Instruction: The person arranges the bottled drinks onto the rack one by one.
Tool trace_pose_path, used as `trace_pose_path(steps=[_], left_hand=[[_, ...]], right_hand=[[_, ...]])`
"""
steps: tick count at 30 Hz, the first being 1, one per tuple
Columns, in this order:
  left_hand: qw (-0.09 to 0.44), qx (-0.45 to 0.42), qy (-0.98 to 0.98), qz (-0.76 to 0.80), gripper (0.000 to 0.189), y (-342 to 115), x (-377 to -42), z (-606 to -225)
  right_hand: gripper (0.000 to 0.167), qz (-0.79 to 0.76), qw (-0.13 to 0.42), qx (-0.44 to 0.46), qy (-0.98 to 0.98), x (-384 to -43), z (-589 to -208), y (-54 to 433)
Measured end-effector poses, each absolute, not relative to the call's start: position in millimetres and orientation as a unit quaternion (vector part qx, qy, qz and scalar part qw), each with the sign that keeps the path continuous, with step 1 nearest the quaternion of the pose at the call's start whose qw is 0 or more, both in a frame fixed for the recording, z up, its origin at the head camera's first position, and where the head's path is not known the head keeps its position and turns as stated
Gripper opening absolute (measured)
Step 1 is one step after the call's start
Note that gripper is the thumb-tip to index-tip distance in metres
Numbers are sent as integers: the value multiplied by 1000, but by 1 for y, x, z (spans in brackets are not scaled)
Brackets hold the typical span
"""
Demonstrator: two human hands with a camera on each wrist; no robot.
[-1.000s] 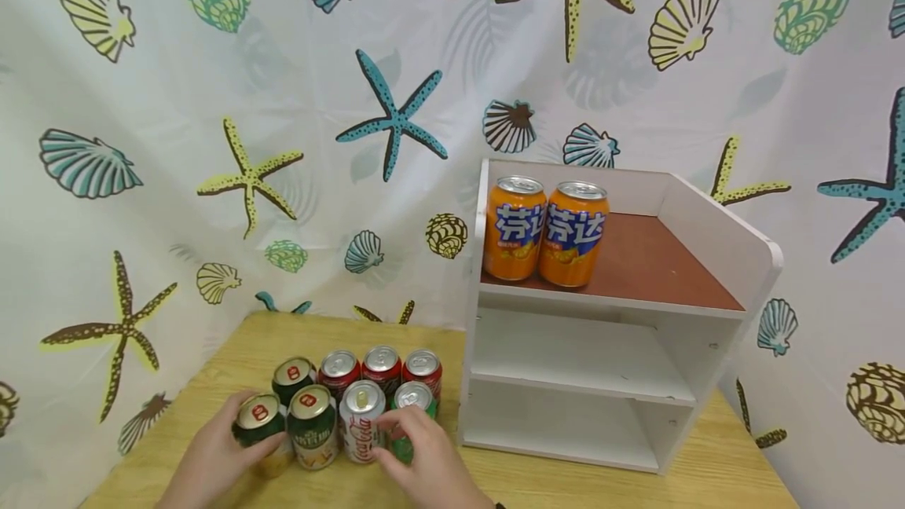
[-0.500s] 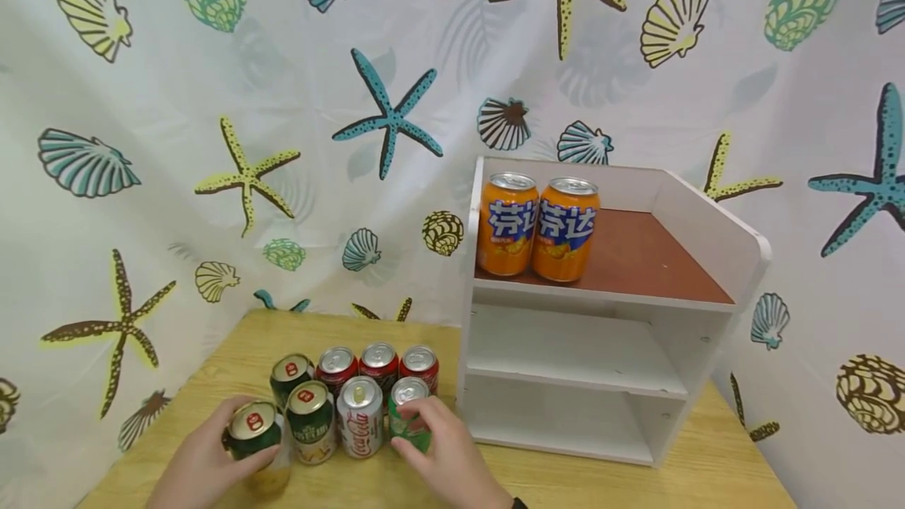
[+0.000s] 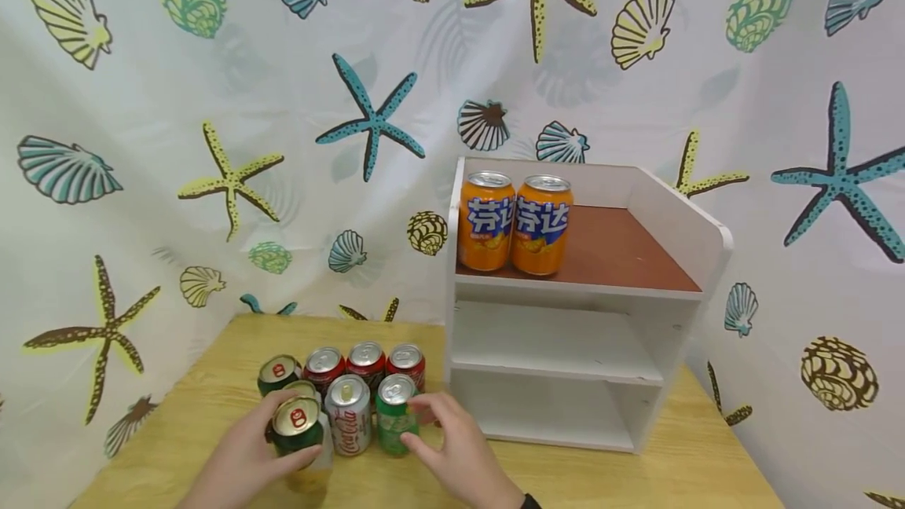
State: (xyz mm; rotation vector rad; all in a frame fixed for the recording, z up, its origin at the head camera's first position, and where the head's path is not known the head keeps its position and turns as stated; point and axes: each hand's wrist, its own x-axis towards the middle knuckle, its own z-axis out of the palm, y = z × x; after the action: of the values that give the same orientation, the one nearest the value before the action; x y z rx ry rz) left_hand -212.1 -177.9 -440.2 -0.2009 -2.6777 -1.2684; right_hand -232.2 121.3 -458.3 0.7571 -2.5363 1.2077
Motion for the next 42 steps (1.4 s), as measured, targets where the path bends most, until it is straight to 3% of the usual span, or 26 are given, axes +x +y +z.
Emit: trace_pose_path(steps=[5, 13, 25, 35, 42], left_hand=[[77, -81, -890, -442, 71, -157, -214, -439], [71, -131, -893, -424, 76, -128, -222, -439], [59, -207, -875, -433, 77, -93, -229, -438], [65, -236, -868, -433, 65, -68, -227, -433], [45, -223, -867, -443, 66, -52, -222, -429]], right_hand=[[39, 413, 115, 258, -866, -232, -459, 126], [43, 411, 121, 255, -867, -227, -460, 135], [61, 398, 94, 251, -877, -222, -462, 150], [82, 438, 21, 245, -864, -214, -464, 149], [88, 470, 17, 212, -857, -209, -472, 139]])
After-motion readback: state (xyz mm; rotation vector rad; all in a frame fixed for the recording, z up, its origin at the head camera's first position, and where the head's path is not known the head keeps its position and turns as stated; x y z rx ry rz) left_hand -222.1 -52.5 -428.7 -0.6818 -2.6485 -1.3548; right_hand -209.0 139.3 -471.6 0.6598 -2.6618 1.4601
